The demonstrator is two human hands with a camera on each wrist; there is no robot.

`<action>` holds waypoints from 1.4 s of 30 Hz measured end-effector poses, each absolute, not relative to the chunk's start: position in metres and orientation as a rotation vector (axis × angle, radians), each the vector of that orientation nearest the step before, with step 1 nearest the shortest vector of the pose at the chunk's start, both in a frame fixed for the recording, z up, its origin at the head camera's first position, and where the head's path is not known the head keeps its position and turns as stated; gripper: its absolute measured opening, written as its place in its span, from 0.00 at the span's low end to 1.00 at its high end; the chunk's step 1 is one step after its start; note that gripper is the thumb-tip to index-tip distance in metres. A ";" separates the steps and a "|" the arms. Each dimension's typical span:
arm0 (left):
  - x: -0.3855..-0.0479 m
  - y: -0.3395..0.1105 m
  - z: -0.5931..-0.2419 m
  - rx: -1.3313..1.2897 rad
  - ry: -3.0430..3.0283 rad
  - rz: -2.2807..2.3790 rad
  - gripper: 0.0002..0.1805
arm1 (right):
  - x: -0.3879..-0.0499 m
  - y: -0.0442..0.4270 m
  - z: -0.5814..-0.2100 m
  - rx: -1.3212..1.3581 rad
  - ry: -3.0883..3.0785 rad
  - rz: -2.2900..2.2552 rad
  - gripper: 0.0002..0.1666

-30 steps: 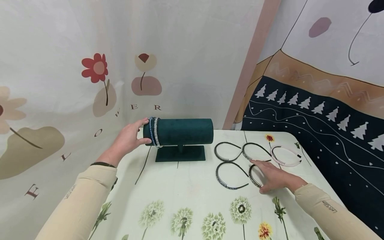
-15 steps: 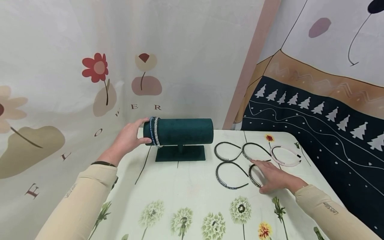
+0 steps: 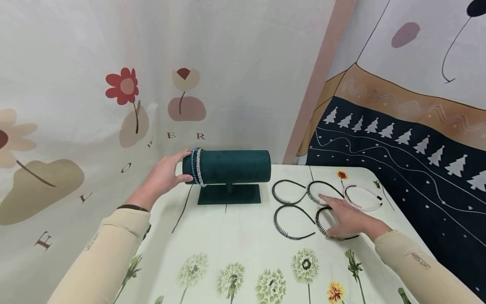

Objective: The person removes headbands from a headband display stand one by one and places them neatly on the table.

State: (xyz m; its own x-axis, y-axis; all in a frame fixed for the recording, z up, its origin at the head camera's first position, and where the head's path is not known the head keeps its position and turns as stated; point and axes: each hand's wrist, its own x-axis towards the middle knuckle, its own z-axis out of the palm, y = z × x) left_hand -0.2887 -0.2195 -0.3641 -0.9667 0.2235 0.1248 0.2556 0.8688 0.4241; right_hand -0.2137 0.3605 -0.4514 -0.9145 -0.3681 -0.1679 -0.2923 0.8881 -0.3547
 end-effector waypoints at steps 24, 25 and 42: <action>-0.288 -0.218 -0.363 -0.398 -2.969 -0.690 0.48 | -0.306 0.287 -0.392 -0.545 2.855 -0.972 0.62; -0.288 -0.219 -0.363 -0.400 -2.969 -0.690 0.48 | -0.307 0.283 -0.389 -0.551 2.852 -0.980 0.62; -0.291 -0.221 -0.366 -0.422 -2.956 -0.695 0.48 | -0.324 0.219 -0.354 -0.767 2.844 -0.920 0.59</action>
